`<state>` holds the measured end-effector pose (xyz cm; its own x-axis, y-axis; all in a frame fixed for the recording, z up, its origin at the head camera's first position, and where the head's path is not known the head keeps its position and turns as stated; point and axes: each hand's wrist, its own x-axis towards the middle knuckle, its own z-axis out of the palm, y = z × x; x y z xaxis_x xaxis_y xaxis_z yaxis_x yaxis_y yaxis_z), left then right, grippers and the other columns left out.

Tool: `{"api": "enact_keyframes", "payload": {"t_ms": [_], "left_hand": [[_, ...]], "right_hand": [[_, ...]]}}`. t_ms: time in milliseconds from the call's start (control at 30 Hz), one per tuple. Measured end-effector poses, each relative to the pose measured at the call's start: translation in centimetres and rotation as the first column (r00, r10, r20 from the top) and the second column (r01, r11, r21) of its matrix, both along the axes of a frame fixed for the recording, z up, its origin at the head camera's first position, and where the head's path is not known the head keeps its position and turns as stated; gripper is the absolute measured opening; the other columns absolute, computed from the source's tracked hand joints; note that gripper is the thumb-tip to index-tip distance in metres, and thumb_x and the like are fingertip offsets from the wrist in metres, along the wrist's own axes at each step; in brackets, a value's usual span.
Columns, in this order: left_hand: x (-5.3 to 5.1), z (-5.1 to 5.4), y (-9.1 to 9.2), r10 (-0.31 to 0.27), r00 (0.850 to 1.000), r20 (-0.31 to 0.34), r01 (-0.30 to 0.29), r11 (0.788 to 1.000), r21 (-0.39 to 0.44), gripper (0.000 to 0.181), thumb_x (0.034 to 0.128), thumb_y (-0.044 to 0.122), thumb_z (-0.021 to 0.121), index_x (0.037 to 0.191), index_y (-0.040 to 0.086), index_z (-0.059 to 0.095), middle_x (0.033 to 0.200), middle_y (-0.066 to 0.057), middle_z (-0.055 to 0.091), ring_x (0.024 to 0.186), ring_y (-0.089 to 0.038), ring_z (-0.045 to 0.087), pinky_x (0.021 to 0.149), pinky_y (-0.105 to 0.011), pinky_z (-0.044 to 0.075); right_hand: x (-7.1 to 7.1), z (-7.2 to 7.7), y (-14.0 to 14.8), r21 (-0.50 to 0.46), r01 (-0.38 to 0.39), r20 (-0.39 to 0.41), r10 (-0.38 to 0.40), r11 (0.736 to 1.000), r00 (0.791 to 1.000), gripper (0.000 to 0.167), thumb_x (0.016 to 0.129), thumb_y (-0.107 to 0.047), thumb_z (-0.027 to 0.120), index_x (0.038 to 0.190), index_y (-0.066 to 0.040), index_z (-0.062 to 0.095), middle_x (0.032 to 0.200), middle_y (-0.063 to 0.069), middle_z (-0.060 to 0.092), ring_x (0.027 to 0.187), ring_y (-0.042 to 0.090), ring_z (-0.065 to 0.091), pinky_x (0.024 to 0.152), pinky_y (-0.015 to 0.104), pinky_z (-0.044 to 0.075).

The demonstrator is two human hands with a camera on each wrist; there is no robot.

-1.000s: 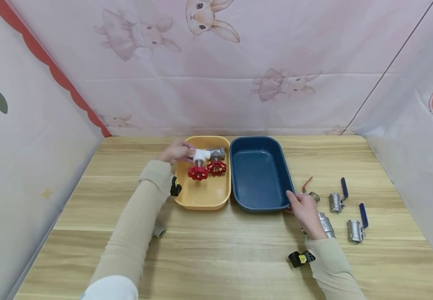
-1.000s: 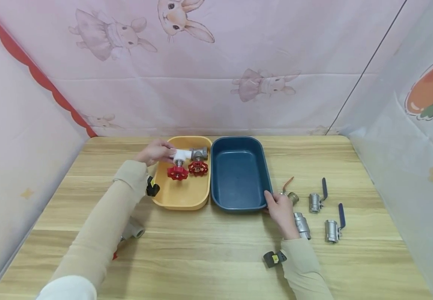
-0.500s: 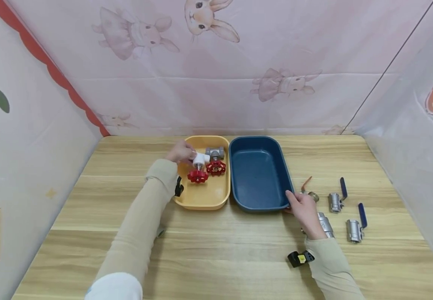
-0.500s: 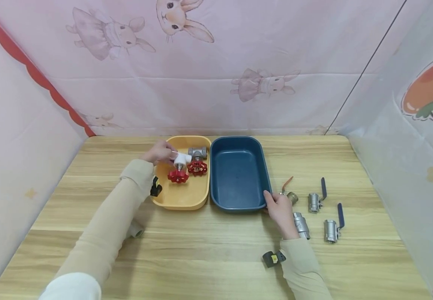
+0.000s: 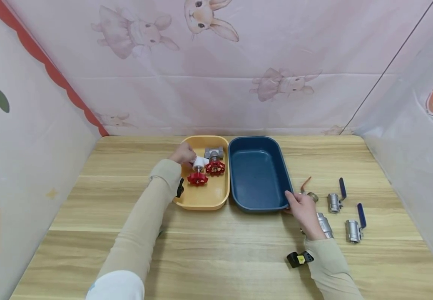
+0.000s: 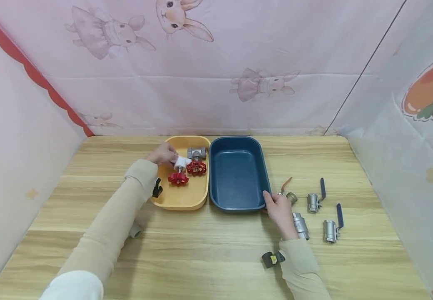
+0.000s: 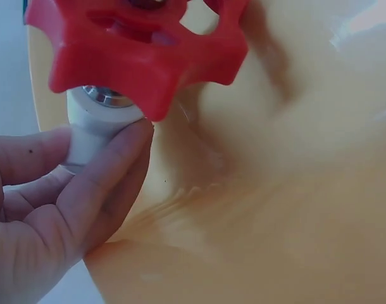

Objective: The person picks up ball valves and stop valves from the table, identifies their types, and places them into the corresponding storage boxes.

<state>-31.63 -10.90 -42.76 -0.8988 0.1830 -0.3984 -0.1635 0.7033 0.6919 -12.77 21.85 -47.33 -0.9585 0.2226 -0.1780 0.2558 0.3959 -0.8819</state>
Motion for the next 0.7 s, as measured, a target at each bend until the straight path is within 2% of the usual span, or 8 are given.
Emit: {"api": "enact_keyframes", "payload": {"t_ms": [100,233,333,433,467,567,633,700], "left_hand": [[0.0,0.1,0.1,-0.004,1.000,0.003,0.004,0.999,-0.042,0.018,0.0835,-0.004,0.045,0.093,-0.014,0.057,0.098,-0.026,0.058,0.075,-0.031,0.062,0.075,-0.039,0.055],[0.3,0.7,0.6,-0.044,0.998,-0.046,0.037,0.991,-0.132,0.014,0.0772,-0.008,0.045,0.072,-0.006,0.057,0.082,-0.019,0.060,0.071,-0.030,0.061,0.072,-0.038,0.056],[0.5,1.1,1.1,-0.081,0.990,-0.116,0.053,0.974,-0.222,0.022,0.0691,-0.011,0.043,0.055,0.005,0.045,0.060,-0.007,0.050,0.054,-0.021,0.053,0.054,-0.030,0.053],[0.6,1.3,1.4,-0.094,0.980,-0.176,0.044,0.962,-0.270,0.024,0.0645,-0.013,0.044,0.051,0.008,0.043,0.053,-0.002,0.042,0.046,-0.014,0.041,0.042,-0.022,0.042],[0.5,1.3,1.4,-0.095,0.977,-0.190,0.039,0.959,-0.281,0.024,0.0648,-0.013,0.045,0.051,0.007,0.045,0.053,-0.002,0.043,0.046,-0.014,0.041,0.041,-0.021,0.039],[0.5,1.2,1.4,-0.100,0.969,-0.225,0.028,0.953,-0.302,0.020,0.0682,-0.014,0.051,0.056,0.002,0.054,0.058,-0.006,0.052,0.053,-0.018,0.047,0.042,-0.022,0.042],[0.4,1.1,1.4,-0.110,0.963,-0.247,0.025,0.947,-0.321,0.020,0.0713,-0.012,0.052,0.057,0.001,0.055,0.059,-0.007,0.051,0.055,-0.019,0.048,0.045,-0.023,0.043],[0.3,1.0,1.2,-0.126,0.957,-0.260,0.029,0.937,-0.347,0.024,0.0740,-0.010,0.052,0.055,0.004,0.048,0.056,-0.005,0.046,0.054,-0.018,0.044,0.046,-0.024,0.040]], "right_hand": [[0.0,0.0,-0.1,0.015,0.001,0.001,-0.001,1.000,1.000,0.043,0.097,-0.027,0.044,0.062,-0.002,0.051,0.059,0.011,0.054,0.072,0.015,0.062,0.061,0.027,0.055],[0.0,0.0,0.0,0.041,-0.003,0.016,0.002,0.999,1.000,0.043,0.097,-0.027,0.044,0.060,-0.005,0.047,0.056,0.004,0.049,0.065,0.011,0.056,0.052,0.022,0.049],[0.0,-0.1,0.0,0.049,-0.004,0.026,0.002,0.999,1.000,0.043,0.097,-0.028,0.043,0.060,-0.006,0.044,0.054,0.000,0.042,0.061,0.013,0.052,0.048,0.021,0.043],[0.1,0.0,0.1,0.050,-0.004,0.031,0.002,0.999,1.000,0.043,0.097,-0.029,0.043,0.062,-0.004,0.045,0.055,0.001,0.043,0.062,0.013,0.051,0.049,0.021,0.044],[0.1,0.1,0.1,0.050,-0.003,0.034,0.001,0.999,0.999,0.043,0.097,-0.029,0.043,0.061,-0.005,0.044,0.055,0.001,0.041,0.061,0.014,0.051,0.049,0.022,0.044],[0.0,0.2,0.0,0.045,-0.002,0.032,0.001,0.999,0.999,0.043,0.097,-0.028,0.043,0.061,-0.004,0.046,0.056,0.004,0.047,0.066,0.012,0.056,0.055,0.022,0.050],[0.0,0.3,0.0,0.039,-0.001,0.030,0.000,0.999,1.000,0.044,0.097,-0.028,0.043,0.061,-0.003,0.046,0.058,0.007,0.050,0.068,0.012,0.058,0.058,0.023,0.053],[0.1,0.4,-0.1,0.032,-0.002,0.028,0.001,0.999,1.000,0.044,0.097,-0.028,0.043,0.063,-0.001,0.050,0.062,0.011,0.055,0.074,0.013,0.061,0.063,0.026,0.055]]}}
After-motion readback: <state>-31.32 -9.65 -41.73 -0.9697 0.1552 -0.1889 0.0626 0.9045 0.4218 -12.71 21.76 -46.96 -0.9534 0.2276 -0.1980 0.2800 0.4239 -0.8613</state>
